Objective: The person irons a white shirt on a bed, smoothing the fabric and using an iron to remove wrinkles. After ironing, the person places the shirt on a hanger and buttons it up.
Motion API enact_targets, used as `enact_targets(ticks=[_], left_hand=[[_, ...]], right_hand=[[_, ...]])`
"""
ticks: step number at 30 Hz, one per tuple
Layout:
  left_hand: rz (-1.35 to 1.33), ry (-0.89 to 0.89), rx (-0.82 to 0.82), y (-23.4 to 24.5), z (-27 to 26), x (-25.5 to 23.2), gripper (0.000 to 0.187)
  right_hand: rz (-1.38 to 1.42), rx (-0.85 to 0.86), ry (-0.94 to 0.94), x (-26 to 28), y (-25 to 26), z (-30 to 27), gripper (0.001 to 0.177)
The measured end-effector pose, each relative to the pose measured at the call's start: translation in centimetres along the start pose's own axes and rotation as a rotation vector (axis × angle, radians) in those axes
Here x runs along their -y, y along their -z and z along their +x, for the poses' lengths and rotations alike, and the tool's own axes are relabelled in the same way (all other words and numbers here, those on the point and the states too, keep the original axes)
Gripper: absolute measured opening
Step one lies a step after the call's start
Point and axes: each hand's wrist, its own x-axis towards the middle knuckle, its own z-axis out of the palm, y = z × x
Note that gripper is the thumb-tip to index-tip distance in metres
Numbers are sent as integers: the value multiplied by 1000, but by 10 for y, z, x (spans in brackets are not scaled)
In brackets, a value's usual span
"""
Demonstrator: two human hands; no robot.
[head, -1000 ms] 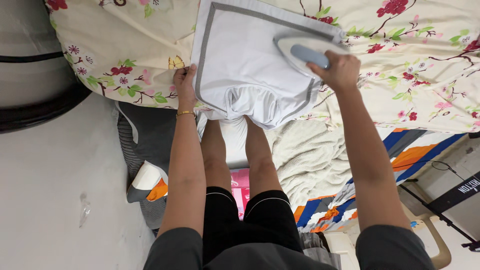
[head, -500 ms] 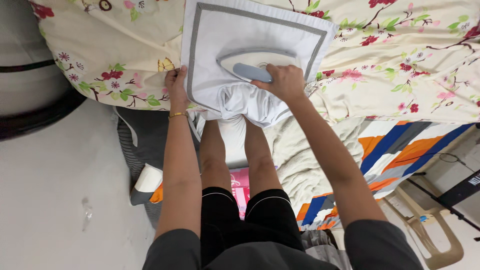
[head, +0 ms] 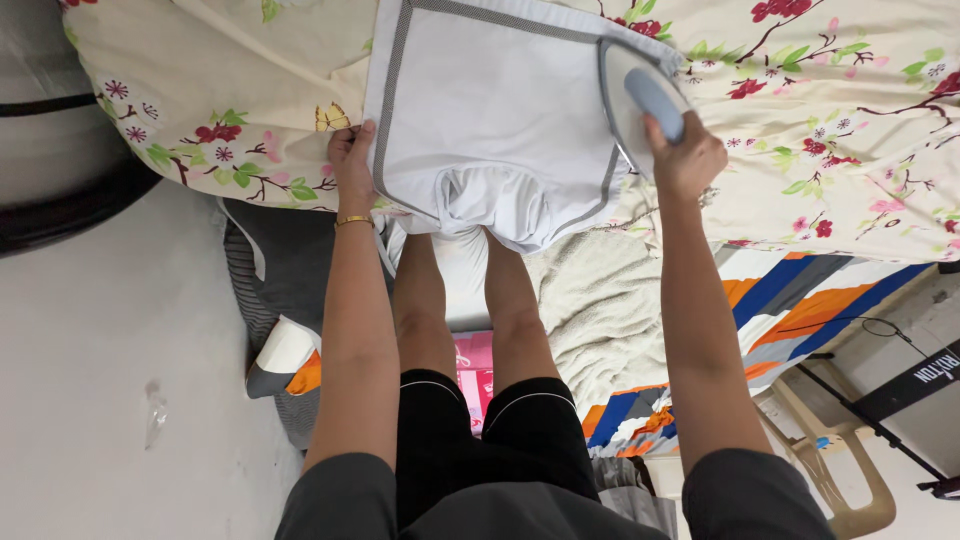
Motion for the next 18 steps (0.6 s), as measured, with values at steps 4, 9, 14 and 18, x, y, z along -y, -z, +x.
enact_targets(ticks=[4,9,14,18], left_hand=[[24,24,-46,-4,-2,-3,19],[-12,8,24,-11,-5,-9,19],[-28,22,-13,1,3,3,19],[-47,-77,14,10,-1,16,20]], right_hand=[[-6,-38,-97,1,-11,24,67],[195,240,175,10,13,35,52],[243,298,477,97,34,12,52],[233,309,488,189,38,7,58]])
